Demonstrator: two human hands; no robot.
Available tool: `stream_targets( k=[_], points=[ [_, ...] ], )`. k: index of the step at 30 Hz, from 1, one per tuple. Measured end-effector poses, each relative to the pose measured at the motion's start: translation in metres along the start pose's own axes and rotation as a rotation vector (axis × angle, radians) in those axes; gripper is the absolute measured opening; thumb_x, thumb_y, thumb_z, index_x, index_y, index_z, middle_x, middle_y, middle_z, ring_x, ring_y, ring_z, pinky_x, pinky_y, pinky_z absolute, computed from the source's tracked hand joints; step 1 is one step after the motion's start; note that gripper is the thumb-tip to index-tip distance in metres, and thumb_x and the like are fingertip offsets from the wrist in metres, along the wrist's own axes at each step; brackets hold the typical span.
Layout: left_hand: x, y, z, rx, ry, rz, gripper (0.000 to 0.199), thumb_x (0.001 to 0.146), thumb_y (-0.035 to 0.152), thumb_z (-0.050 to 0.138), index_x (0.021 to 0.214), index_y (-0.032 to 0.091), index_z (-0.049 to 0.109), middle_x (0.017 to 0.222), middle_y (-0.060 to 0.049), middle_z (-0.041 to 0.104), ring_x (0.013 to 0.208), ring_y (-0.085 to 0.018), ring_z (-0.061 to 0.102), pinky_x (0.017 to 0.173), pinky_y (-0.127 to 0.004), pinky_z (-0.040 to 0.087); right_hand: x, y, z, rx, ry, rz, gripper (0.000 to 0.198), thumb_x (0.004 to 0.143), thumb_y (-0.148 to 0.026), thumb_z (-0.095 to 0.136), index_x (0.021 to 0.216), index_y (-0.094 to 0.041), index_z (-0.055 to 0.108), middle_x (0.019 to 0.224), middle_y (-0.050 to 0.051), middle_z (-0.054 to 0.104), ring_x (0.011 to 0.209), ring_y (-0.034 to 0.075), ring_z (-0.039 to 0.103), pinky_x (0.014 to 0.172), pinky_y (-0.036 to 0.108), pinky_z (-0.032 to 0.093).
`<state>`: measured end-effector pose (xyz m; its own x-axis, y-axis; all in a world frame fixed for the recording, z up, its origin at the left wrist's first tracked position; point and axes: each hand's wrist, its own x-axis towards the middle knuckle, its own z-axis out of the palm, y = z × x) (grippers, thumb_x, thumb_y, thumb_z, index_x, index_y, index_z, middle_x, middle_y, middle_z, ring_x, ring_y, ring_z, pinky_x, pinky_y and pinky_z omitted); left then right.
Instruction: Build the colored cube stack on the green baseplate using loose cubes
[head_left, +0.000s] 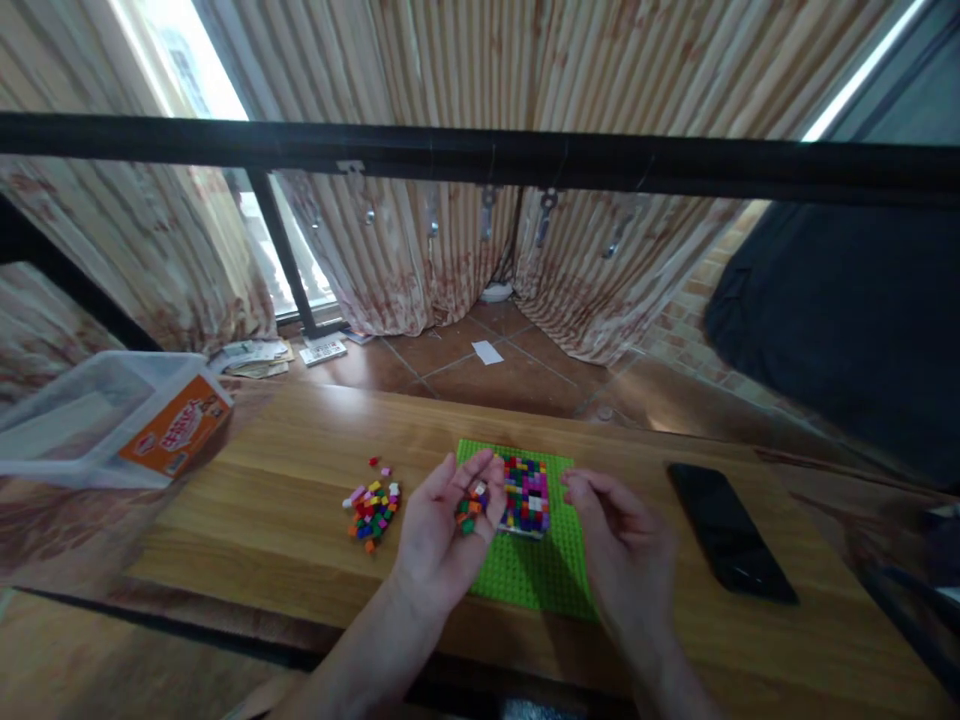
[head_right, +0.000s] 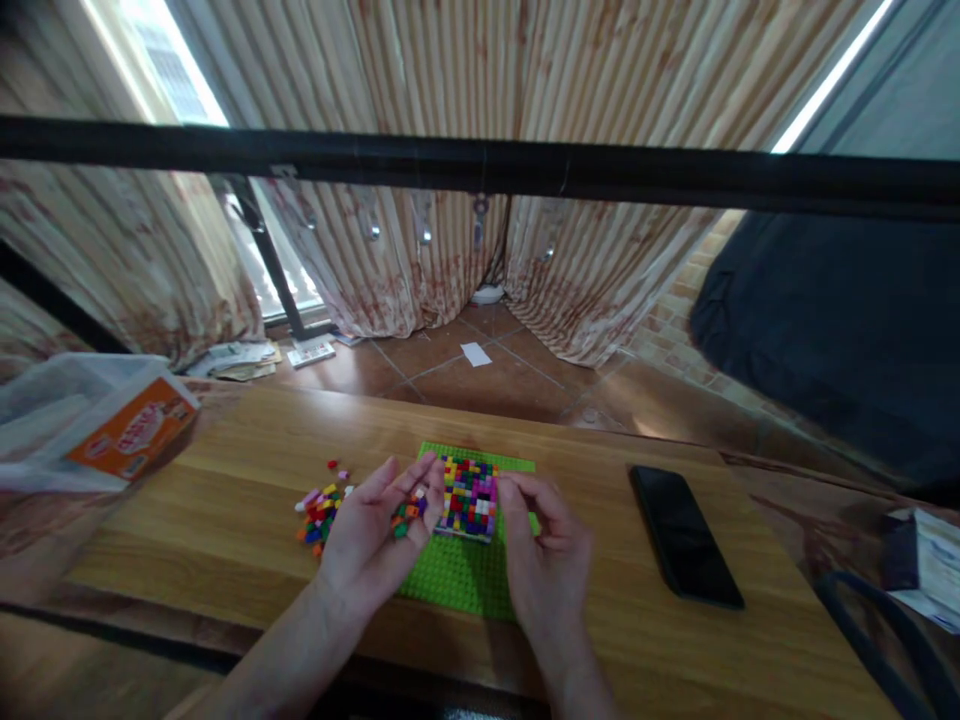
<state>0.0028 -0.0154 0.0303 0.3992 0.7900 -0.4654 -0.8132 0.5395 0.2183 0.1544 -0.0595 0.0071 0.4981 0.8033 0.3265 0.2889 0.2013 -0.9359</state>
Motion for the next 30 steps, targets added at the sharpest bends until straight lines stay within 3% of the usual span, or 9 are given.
stream_targets(
  k=[2,5,8,13,20,25,30],
  points=[
    [-0.003,-0.002,0.003,-0.021,-0.016,0.011,0.032,0.091,0.031,0.046,0.095,0.005,0.064,0.098,-0.015,0.063,0.090,-0.018,0.063,0.077,-0.025,0.055,-0.009,-0.008,0.003,-0.059,-0.156,-0.106,0.012,0.086,-0.032,0.061,0.087,-0.024,0.071,0.088,0.002,0.070,0.082,0.017,0.064,0.076,0.029,0.050],
    [-0.006,-0.003,0.005,-0.017,-0.077,-0.029,0.040,0.091,0.039,0.046,0.096,0.005,0.065,0.099,-0.015,0.063,0.089,-0.018,0.063,0.081,-0.026,0.053,-0.018,-0.016,0.007,-0.110,-0.389,-0.183,0.012,0.088,-0.029,0.059,0.093,-0.027,0.070,0.093,0.001,0.069,0.087,0.017,0.064,0.079,0.029,0.050],
    [-0.007,-0.006,0.004,0.007,-0.145,-0.058,0.045,0.089,0.044,0.046,0.096,0.004,0.066,0.098,-0.015,0.064,0.087,-0.019,0.063,0.085,-0.029,0.051,-0.022,-0.017,0.012,-0.196,-0.495,-0.179,0.015,0.089,-0.029,0.056,0.097,-0.028,0.069,0.100,0.002,0.069,0.093,0.019,0.064,0.083,0.031,0.051],
    [-0.002,-0.011,-0.001,0.054,-0.189,-0.038,0.046,0.089,0.045,0.046,0.093,0.004,0.067,0.096,-0.015,0.065,0.092,-0.020,0.062,0.095,-0.032,0.045,-0.021,-0.010,0.018,-0.303,-0.545,-0.192,0.018,0.089,-0.027,0.055,0.100,-0.027,0.069,0.104,0.004,0.067,0.096,0.020,0.064,0.083,0.033,0.051],
    [-0.002,-0.017,0.001,0.082,-0.166,-0.050,0.047,0.088,0.048,0.045,0.089,0.006,0.067,0.094,-0.014,0.065,0.091,-0.021,0.062,0.092,-0.033,0.045,-0.021,-0.012,0.017,-0.359,-0.506,-0.196,0.016,0.089,-0.028,0.051,0.092,-0.024,0.066,0.096,0.004,0.068,0.088,0.020,0.064,0.078,0.033,0.050],
    [-0.002,-0.018,0.005,0.132,-0.069,-0.023,0.043,0.089,0.045,0.046,0.084,0.007,0.068,0.086,-0.011,0.065,0.082,-0.016,0.062,0.076,-0.024,0.048,-0.020,-0.013,0.010,-0.315,-0.426,-0.109,0.021,0.089,-0.037,0.051,0.094,-0.022,0.065,0.094,0.006,0.070,0.085,0.021,0.066,0.077,0.033,0.051],
    [0.000,-0.004,0.002,0.278,0.048,0.002,0.033,0.089,0.034,0.049,0.077,0.008,0.067,0.076,-0.009,0.064,0.062,-0.011,0.057,0.061,-0.022,0.050,-0.015,-0.006,-0.001,-0.267,-0.347,-0.052,0.021,0.086,-0.040,0.056,0.091,-0.021,0.065,0.091,0.006,0.071,0.082,0.021,0.067,0.076,0.033,0.052]
  ],
)
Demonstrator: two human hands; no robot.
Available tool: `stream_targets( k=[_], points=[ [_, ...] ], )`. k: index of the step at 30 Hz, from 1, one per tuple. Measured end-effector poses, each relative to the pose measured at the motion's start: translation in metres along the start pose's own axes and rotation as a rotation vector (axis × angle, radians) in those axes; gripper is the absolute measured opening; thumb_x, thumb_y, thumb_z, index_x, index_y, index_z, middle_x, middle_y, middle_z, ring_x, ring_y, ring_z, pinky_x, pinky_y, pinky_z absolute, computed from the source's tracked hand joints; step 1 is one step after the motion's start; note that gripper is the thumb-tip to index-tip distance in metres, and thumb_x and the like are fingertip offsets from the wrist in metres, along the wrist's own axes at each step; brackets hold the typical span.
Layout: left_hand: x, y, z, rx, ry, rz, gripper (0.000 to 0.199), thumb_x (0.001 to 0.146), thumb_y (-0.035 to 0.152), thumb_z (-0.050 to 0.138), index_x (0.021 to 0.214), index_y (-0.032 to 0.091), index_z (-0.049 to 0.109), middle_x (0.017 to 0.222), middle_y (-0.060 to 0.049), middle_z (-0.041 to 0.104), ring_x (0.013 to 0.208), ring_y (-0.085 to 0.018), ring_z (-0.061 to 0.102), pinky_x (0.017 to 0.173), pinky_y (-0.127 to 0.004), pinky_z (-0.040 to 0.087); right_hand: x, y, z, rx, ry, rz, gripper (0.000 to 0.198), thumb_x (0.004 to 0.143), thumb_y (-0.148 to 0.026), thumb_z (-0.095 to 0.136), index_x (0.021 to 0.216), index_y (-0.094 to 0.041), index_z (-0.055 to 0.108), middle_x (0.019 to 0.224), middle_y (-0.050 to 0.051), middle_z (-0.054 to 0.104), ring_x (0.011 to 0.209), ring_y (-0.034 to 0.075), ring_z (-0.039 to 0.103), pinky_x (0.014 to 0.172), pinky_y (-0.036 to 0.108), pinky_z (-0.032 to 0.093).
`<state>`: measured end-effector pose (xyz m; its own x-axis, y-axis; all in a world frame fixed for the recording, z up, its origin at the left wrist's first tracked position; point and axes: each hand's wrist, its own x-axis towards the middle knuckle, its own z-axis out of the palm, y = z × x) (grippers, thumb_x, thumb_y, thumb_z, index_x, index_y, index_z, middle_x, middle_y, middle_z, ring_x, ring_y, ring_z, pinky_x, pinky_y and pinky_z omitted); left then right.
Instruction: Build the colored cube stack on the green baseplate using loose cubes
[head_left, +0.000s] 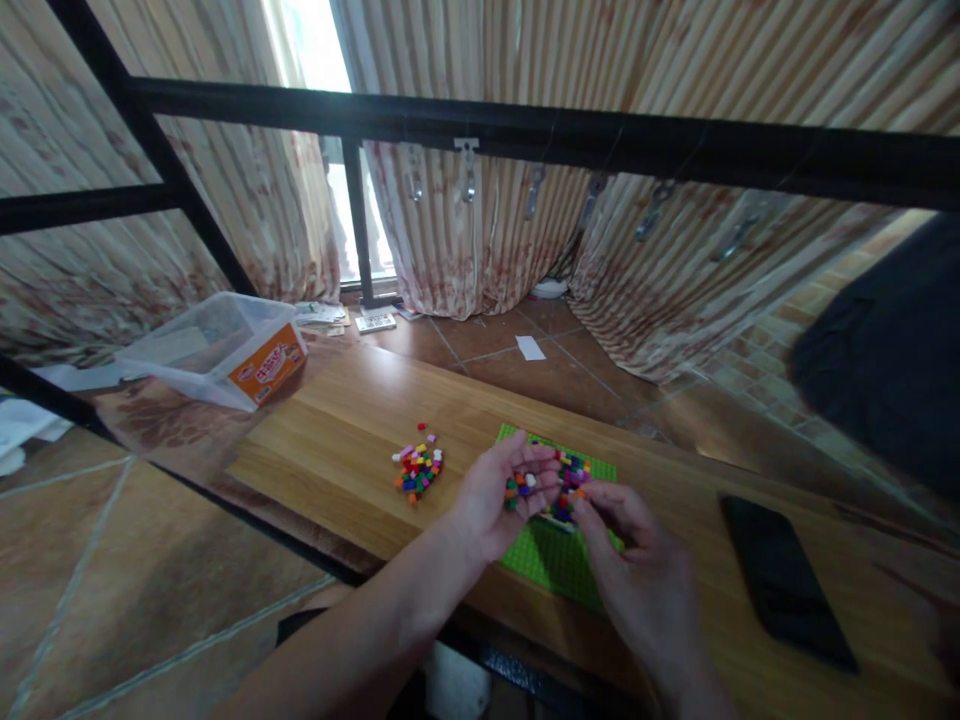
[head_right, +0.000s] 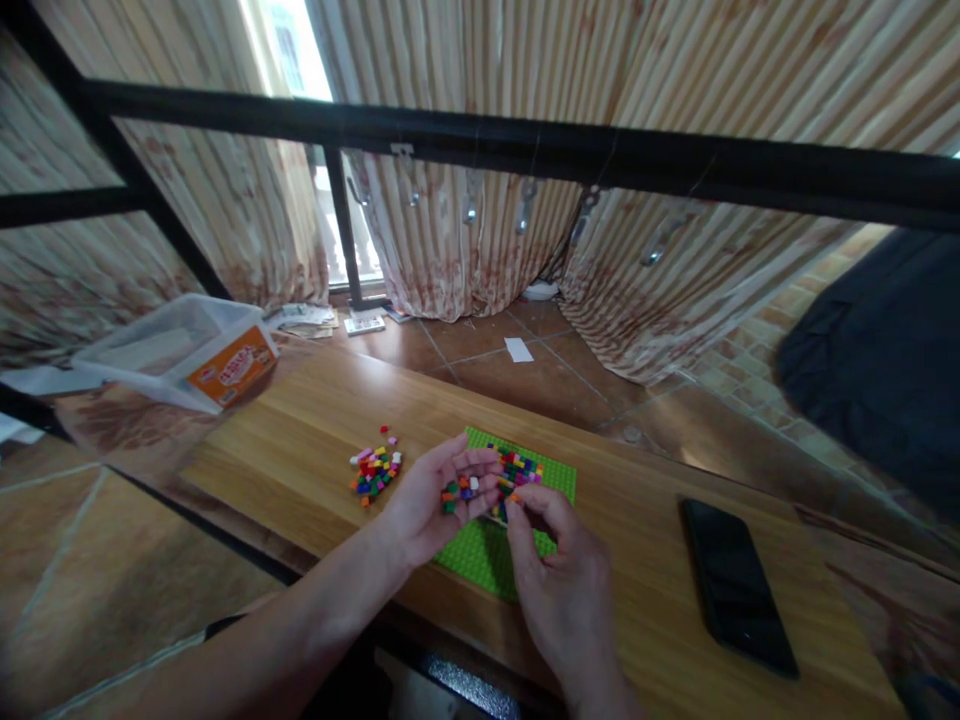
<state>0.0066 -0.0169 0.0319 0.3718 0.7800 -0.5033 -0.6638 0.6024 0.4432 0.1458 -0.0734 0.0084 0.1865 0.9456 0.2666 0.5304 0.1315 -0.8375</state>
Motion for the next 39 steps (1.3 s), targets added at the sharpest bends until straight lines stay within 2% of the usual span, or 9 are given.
stream_targets(
  k=[3,6,13,20,24,29,35,39],
  points=[
    [0.003,0.009,-0.006,0.040,0.068,0.061,0.025,0.088,0.024,0.051,0.075,0.008,0.066,0.070,-0.007,0.062,0.053,-0.007,0.051,0.050,-0.017,0.044,0.001,0.007,-0.010,-0.030,0.024,0.042,0.022,0.085,-0.041,0.058,0.087,-0.020,0.065,0.087,0.006,0.072,0.081,0.022,0.068,0.072,0.033,0.052],
    [0.007,0.013,-0.010,0.064,0.080,0.091,0.022,0.086,0.020,0.051,0.075,0.008,0.066,0.066,-0.005,0.059,0.049,-0.005,0.047,0.042,-0.014,0.037,0.002,0.017,-0.019,-0.085,-0.028,0.063,0.024,0.086,-0.042,0.057,0.088,-0.021,0.066,0.087,0.006,0.071,0.081,0.023,0.066,0.073,0.034,0.051],
    [0.011,0.007,-0.012,0.128,0.087,0.063,0.020,0.083,0.017,0.053,0.075,0.008,0.068,0.068,-0.005,0.061,0.049,-0.005,0.047,0.042,-0.014,0.036,0.002,0.036,-0.016,-0.149,-0.071,-0.048,0.019,0.085,-0.041,0.058,0.084,-0.023,0.067,0.114,0.008,0.059,0.105,0.025,0.056,0.093,0.044,0.042],
    [0.009,0.008,-0.012,0.175,0.088,0.087,0.016,0.080,0.017,0.057,0.073,0.008,0.068,0.068,-0.004,0.060,0.049,-0.004,0.046,0.042,-0.014,0.035,0.003,0.042,-0.009,-0.188,-0.071,-0.043,0.017,0.083,-0.038,0.059,0.082,-0.023,0.067,0.114,0.008,0.058,0.107,0.026,0.055,0.096,0.049,0.039],
    [0.009,0.007,-0.012,0.197,0.089,0.087,0.015,0.079,0.015,0.057,0.071,0.009,0.068,0.067,-0.004,0.060,0.048,-0.003,0.046,0.043,-0.014,0.035,0.003,0.046,-0.007,-0.134,-0.065,0.022,0.017,0.080,-0.038,0.061,0.081,-0.022,0.067,0.114,0.009,0.058,0.104,0.026,0.057,0.091,0.047,0.044],
    [0.010,0.006,-0.013,0.207,0.082,0.087,0.013,0.077,0.014,0.059,0.071,0.009,0.068,0.068,-0.004,0.060,0.049,-0.003,0.046,0.044,-0.014,0.035,0.002,0.049,-0.003,0.031,-0.057,0.178,0.019,0.075,-0.038,0.065,0.081,-0.020,0.068,0.113,0.010,0.061,0.101,0.026,0.059,0.080,0.039,0.049],
    [0.009,0.006,-0.012,0.204,0.092,0.079,0.012,0.077,0.013,0.059,0.072,0.009,0.069,0.068,-0.003,0.061,0.049,-0.004,0.047,0.045,-0.015,0.036,0.005,0.046,0.003,0.229,-0.018,0.333,0.022,0.065,-0.037,0.072,0.076,-0.018,0.067,0.080,0.003,0.068,0.080,0.021,0.062,0.078,0.037,0.047],
    [0.009,0.006,-0.012,0.208,0.098,0.077,0.012,0.077,0.013,0.059,0.072,0.009,0.069,0.068,-0.003,0.061,0.049,-0.004,0.048,0.045,-0.015,0.037,0.004,0.047,0.007,0.326,0.015,0.397,0.025,0.062,-0.037,0.074,0.075,-0.017,0.066,0.075,0.002,0.067,0.071,0.018,0.060,0.069,0.032,0.047]
  ],
)
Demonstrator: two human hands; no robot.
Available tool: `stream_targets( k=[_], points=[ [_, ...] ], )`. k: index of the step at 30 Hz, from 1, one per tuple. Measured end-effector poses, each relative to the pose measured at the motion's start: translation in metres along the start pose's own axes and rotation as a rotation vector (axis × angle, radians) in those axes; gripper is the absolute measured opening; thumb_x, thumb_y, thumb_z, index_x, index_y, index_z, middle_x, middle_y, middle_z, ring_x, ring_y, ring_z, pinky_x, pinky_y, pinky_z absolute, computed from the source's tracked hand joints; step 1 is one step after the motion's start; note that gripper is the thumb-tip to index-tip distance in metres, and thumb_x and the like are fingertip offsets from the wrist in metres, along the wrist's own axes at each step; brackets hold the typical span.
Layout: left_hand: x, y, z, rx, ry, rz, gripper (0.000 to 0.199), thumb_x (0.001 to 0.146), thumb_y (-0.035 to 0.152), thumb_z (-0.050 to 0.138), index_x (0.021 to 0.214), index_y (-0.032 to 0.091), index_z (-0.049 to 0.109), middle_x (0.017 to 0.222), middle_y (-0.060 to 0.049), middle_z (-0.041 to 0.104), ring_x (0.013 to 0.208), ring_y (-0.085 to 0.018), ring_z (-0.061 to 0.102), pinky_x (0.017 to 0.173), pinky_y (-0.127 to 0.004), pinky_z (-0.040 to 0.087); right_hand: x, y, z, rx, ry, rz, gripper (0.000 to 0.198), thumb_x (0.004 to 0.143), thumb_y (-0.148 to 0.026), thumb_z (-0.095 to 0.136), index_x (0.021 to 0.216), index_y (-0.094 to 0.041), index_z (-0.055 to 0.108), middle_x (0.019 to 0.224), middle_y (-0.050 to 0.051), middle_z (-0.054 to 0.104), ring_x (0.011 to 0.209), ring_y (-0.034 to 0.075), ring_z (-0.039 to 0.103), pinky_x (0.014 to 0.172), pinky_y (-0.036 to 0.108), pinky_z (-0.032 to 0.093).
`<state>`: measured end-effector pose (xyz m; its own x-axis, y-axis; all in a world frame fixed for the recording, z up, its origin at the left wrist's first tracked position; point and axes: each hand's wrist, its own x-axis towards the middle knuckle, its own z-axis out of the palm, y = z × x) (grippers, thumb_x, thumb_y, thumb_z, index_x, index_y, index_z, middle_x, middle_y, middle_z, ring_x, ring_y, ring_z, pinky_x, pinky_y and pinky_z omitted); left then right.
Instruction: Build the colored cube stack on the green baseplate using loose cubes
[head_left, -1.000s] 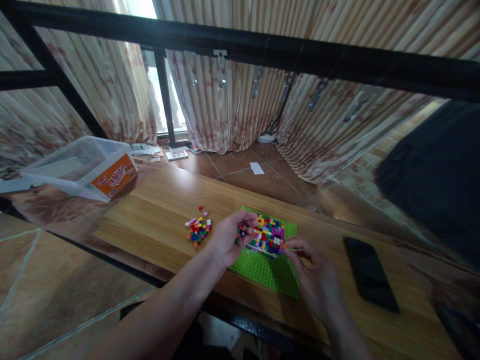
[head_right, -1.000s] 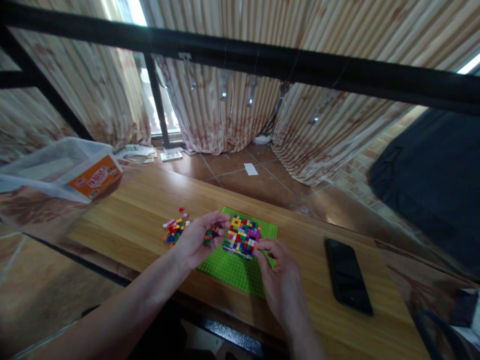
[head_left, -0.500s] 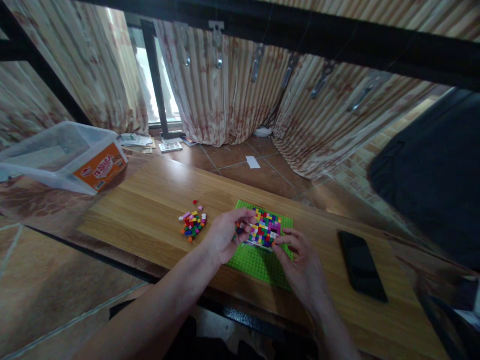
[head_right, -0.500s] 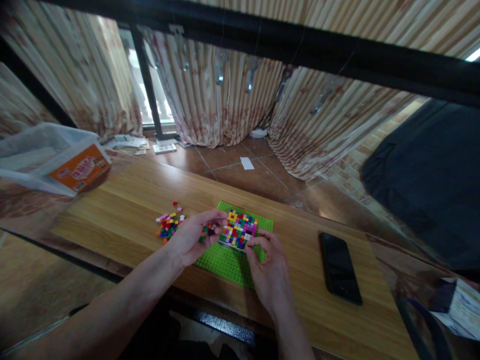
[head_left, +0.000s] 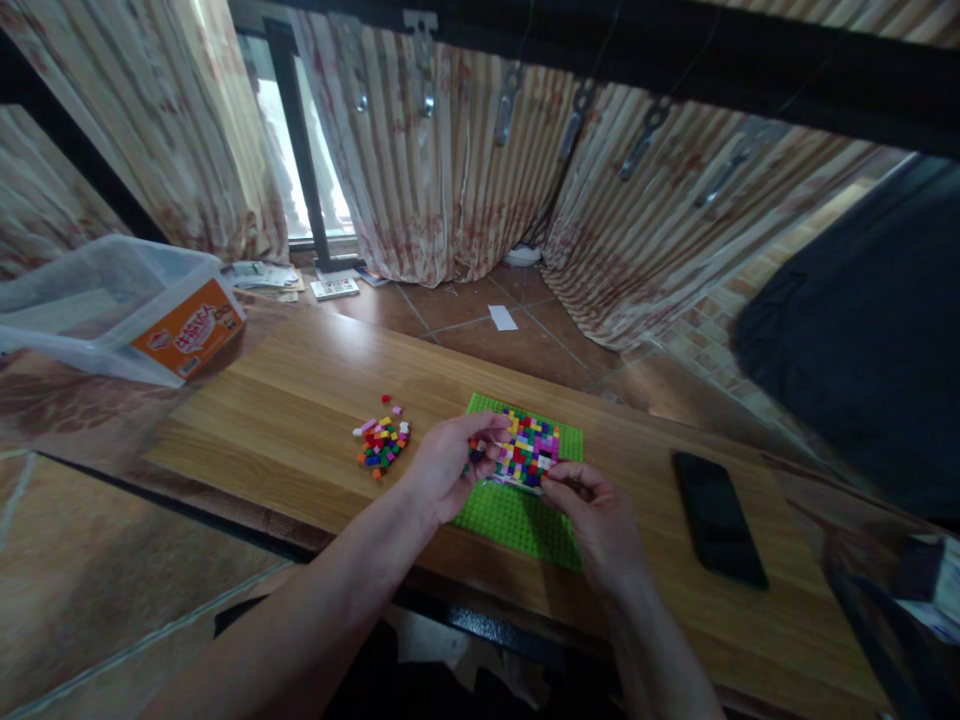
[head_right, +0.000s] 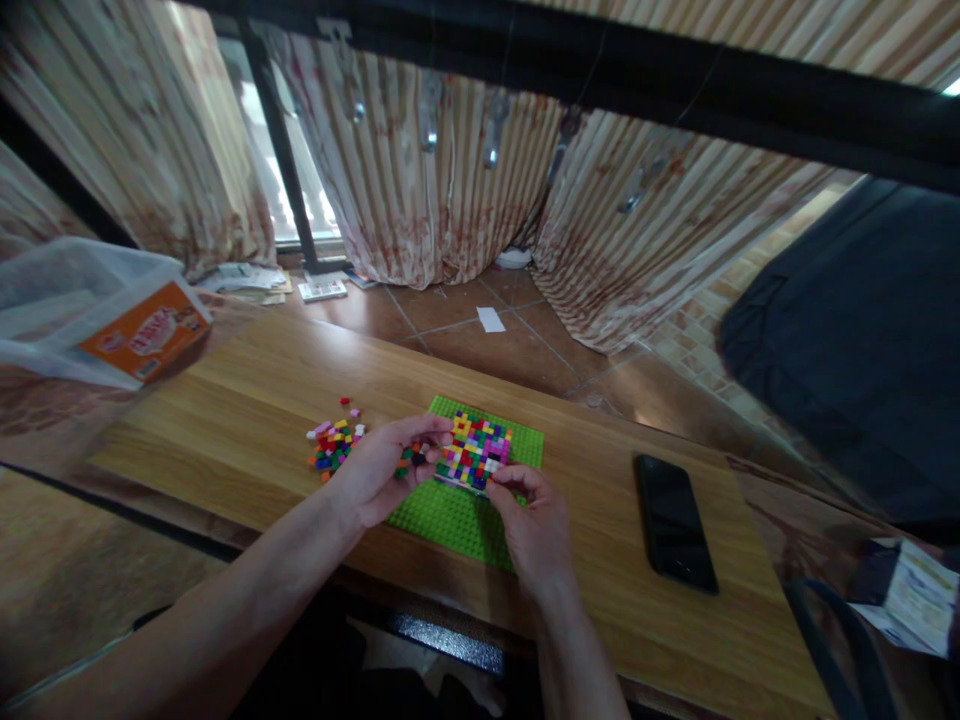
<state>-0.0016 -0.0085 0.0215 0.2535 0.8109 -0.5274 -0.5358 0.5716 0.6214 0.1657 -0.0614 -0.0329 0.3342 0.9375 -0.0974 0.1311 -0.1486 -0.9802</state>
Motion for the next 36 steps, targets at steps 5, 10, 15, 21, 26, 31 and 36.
stream_targets(
  k=[5,10,15,21,26,31,36],
  points=[
    [0.000,0.000,0.000,0.009,-0.012,0.008,0.011,0.076,0.013,0.059,0.071,0.009,0.068,0.067,-0.003,0.060,0.049,-0.004,0.047,0.044,-0.015,0.035,-0.001,0.004,0.000,-0.020,0.015,-0.026,0.025,0.065,-0.038,0.073,0.077,-0.017,0.066,0.077,0.003,0.068,0.073,0.019,0.062,0.069,0.033,0.050],
    [0.000,0.000,0.000,0.018,-0.025,0.012,0.011,0.076,0.013,0.060,0.071,0.009,0.068,0.069,-0.003,0.060,0.050,-0.004,0.046,0.046,-0.016,0.035,-0.001,0.004,-0.003,-0.184,0.020,-0.083,0.026,0.071,-0.042,0.069,0.080,-0.018,0.067,0.080,0.005,0.069,0.077,0.021,0.065,0.070,0.034,0.051],
    [-0.001,-0.002,0.000,0.062,-0.053,0.014,0.009,0.073,0.017,0.061,0.071,0.010,0.066,0.066,-0.002,0.057,0.047,-0.003,0.042,0.041,-0.016,0.027,-0.004,-0.001,-0.003,-0.253,0.016,-0.138,0.024,0.074,-0.041,0.065,0.080,-0.018,0.066,0.081,0.005,0.069,0.076,0.021,0.064,0.066,0.031,0.051],
    [-0.009,-0.013,0.004,0.471,-0.167,-0.078,0.016,0.075,0.027,0.061,0.067,0.014,0.064,0.045,0.007,0.040,0.035,-0.002,0.020,0.039,-0.020,0.007,-0.007,-0.007,-0.003,-0.350,-0.008,-0.192,0.019,0.079,-0.037,0.060,0.078,-0.019,0.065,0.080,0.005,0.067,0.077,0.021,0.063,0.066,0.030,0.049],
    [-0.007,-0.027,0.006,0.632,-0.200,0.037,0.022,0.077,0.029,0.058,0.062,0.014,0.063,0.041,0.006,0.037,0.036,-0.005,0.025,0.042,-0.023,0.011,-0.006,-0.006,-0.005,-0.335,-0.018,-0.190,0.018,0.078,-0.036,0.060,0.077,-0.019,0.064,0.080,0.005,0.067,0.077,0.021,0.062,0.067,0.030,0.049],
    [0.001,-0.035,-0.001,0.756,-0.305,0.134,0.026,0.080,0.029,0.052,0.059,0.015,0.058,0.045,0.006,0.040,0.041,-0.006,0.030,0.044,-0.023,0.017,-0.004,-0.004,-0.006,-0.204,-0.021,-0.132,0.018,0.074,-0.036,0.065,0.076,-0.018,0.066,0.079,0.005,0.067,0.074,0.020,0.062,0.066,0.030,0.050],
    [0.005,-0.037,-0.003,0.864,-0.340,0.156,0.027,0.083,0.031,0.046,0.064,0.015,0.057,0.045,0.007,0.039,0.042,-0.006,0.029,0.044,-0.023,0.019,-0.003,-0.006,-0.004,0.015,-0.029,-0.008,0.023,0.066,-0.038,0.074,0.072,-0.018,0.066,0.076,0.003,0.066,0.068,0.018,0.061,0.063,0.030,0.052]
  ],
)
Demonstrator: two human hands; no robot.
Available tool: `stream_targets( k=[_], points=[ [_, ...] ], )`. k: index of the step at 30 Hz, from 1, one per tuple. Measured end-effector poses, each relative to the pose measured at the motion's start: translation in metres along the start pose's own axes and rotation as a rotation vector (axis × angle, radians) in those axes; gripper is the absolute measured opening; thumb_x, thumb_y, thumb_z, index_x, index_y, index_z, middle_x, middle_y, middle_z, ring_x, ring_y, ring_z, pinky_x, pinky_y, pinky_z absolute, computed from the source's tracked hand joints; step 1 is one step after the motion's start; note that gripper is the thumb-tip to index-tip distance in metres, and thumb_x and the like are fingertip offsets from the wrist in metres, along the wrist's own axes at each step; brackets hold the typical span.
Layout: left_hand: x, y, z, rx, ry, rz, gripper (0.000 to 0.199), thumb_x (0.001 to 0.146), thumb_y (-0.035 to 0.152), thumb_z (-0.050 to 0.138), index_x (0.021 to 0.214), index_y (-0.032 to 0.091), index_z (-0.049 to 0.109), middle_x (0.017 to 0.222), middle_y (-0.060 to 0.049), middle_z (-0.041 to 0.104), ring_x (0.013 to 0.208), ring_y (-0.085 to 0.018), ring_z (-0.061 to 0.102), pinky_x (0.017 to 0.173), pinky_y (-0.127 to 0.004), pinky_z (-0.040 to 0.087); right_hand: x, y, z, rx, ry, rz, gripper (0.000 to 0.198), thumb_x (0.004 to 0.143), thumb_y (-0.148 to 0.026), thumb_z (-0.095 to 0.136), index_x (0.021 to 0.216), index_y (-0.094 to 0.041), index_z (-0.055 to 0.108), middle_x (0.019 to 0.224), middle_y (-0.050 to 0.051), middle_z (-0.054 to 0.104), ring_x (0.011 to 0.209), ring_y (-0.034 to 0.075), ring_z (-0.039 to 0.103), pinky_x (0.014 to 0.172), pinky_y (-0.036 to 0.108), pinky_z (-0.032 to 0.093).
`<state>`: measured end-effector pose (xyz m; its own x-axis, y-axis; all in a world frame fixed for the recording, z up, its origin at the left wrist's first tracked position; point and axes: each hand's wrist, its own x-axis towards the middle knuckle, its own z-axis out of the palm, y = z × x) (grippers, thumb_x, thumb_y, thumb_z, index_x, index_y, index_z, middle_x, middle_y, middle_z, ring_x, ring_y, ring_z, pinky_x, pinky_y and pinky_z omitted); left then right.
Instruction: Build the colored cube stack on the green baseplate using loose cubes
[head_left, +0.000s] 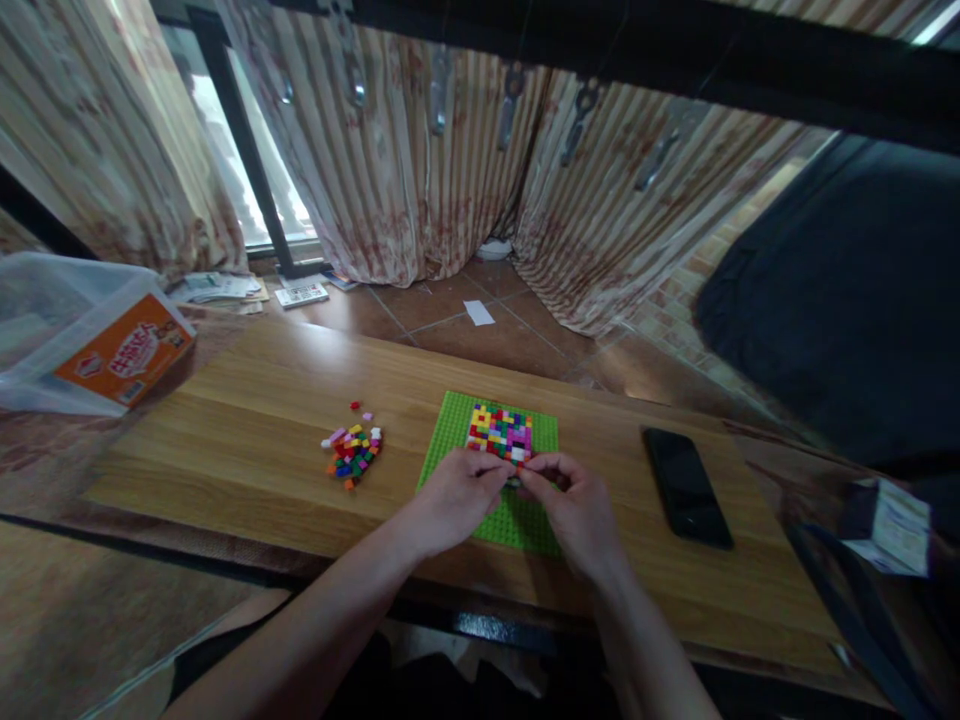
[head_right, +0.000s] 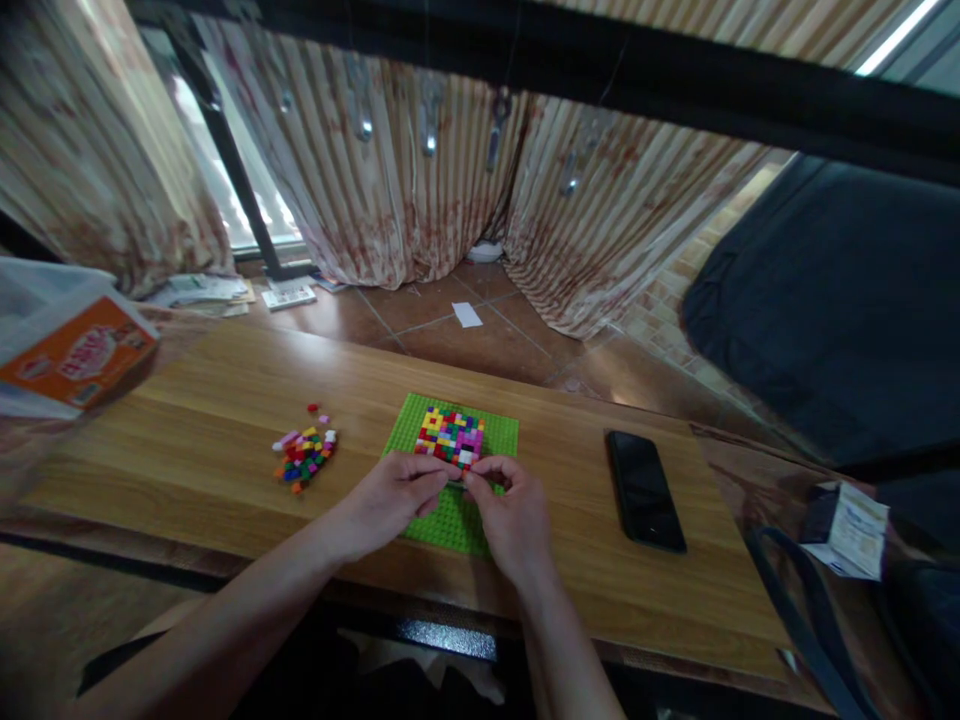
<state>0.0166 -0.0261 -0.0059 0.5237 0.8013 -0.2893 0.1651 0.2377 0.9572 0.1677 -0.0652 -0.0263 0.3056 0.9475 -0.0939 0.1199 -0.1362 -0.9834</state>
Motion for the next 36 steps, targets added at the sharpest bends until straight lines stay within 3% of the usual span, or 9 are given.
stream_targets(
  k=[5,12,17,19,21,23,26,32,36],
  points=[
    [-0.001,0.002,0.000,0.041,-0.005,0.009,0.028,0.084,0.032,0.046,0.070,0.013,0.061,0.046,0.007,0.039,0.043,-0.007,0.029,0.044,-0.023,0.019,0.000,-0.002,0.002,0.078,0.012,0.040,0.025,0.061,-0.038,0.077,0.070,-0.017,0.065,0.074,0.003,0.066,0.069,0.018,0.060,0.062,0.030,0.054],
    [-0.003,0.005,0.001,-0.059,0.029,-0.037,0.026,0.083,0.029,0.051,0.065,0.014,0.059,0.045,0.006,0.040,0.041,-0.005,0.029,0.042,-0.021,0.017,0.001,0.001,0.003,0.042,0.009,0.004,0.022,0.066,-0.036,0.074,0.073,-0.017,0.065,0.077,0.004,0.067,0.070,0.018,0.063,0.063,0.030,0.054],
    [-0.008,0.019,-0.009,-0.637,0.005,-0.201,0.017,0.083,0.026,0.058,0.085,0.011,0.066,0.054,0.006,0.043,0.038,-0.001,0.023,0.037,-0.015,0.014,0.001,-0.004,0.001,-0.098,0.133,-0.124,0.017,0.072,-0.034,0.069,0.075,-0.017,0.067,0.073,0.004,0.068,0.067,0.018,0.062,0.064,0.030,0.051],
    [-0.009,0.025,-0.014,-0.882,0.048,-0.212,0.018,0.086,0.022,0.054,0.087,0.008,0.065,0.061,0.002,0.049,0.043,-0.001,0.035,0.038,-0.012,0.026,-0.003,-0.010,0.002,-0.078,0.239,-0.203,0.015,0.074,-0.032,0.067,0.077,-0.018,0.066,0.073,0.003,0.068,0.068,0.017,0.062,0.064,0.029,0.051],
    [-0.009,0.030,-0.017,-1.018,0.106,-0.233,0.025,0.089,0.026,0.049,0.088,0.006,0.065,0.072,-0.005,0.058,0.057,-0.005,0.052,0.050,-0.013,0.043,-0.007,-0.018,0.004,-0.069,0.280,-0.302,0.011,0.078,-0.030,0.066,0.079,-0.019,0.066,0.076,0.002,0.068,0.070,0.016,0.062,0.066,0.029,0.050],
    [-0.009,0.033,-0.016,-1.078,0.124,-0.251,0.035,0.092,0.033,0.045,0.090,0.004,0.065,0.085,-0.013,0.064,0.076,-0.013,0.062,0.068,-0.020,0.052,-0.011,-0.024,0.008,-0.108,0.249,-0.414,0.007,0.081,-0.027,0.064,0.081,-0.021,0.067,0.080,0.002,0.068,0.074,0.016,0.063,0.070,0.030,0.051],
    [-0.010,0.034,-0.014,-1.102,0.071,-0.248,0.045,0.092,0.042,0.042,0.095,0.004,0.064,0.096,-0.017,0.066,0.088,-0.018,0.063,0.081,-0.027,0.052,-0.016,-0.030,0.014,-0.237,0.143,-0.570,0.008,0.085,-0.023,0.060,0.086,-0.023,0.068,0.090,0.002,0.067,0.086,0.018,0.063,0.081,0.033,0.050],
    [-0.012,0.030,-0.012,-1.063,-0.029,-0.233,0.050,0.091,0.049,0.041,0.104,0.006,0.063,0.096,-0.013,0.065,0.081,-0.016,0.060,0.078,-0.025,0.048,-0.016,-0.027,0.019,-0.552,0.047,-0.686,0.021,0.089,-0.022,0.057,0.107,-0.023,0.068,0.112,0.007,0.061,0.106,0.022,0.055,0.092,0.040,0.045],
    [-0.011,0.029,-0.012,-1.061,-0.080,-0.225,0.052,0.091,0.051,0.040,0.107,0.007,0.063,0.094,-0.011,0.065,0.079,-0.014,0.058,0.075,-0.023,0.046,-0.014,-0.023,0.019,-0.619,0.013,-0.707,0.020,0.089,-0.023,0.056,0.104,-0.023,0.069,0.113,0.008,0.060,0.104,0.023,0.054,0.091,0.042,0.045]
  ],
)
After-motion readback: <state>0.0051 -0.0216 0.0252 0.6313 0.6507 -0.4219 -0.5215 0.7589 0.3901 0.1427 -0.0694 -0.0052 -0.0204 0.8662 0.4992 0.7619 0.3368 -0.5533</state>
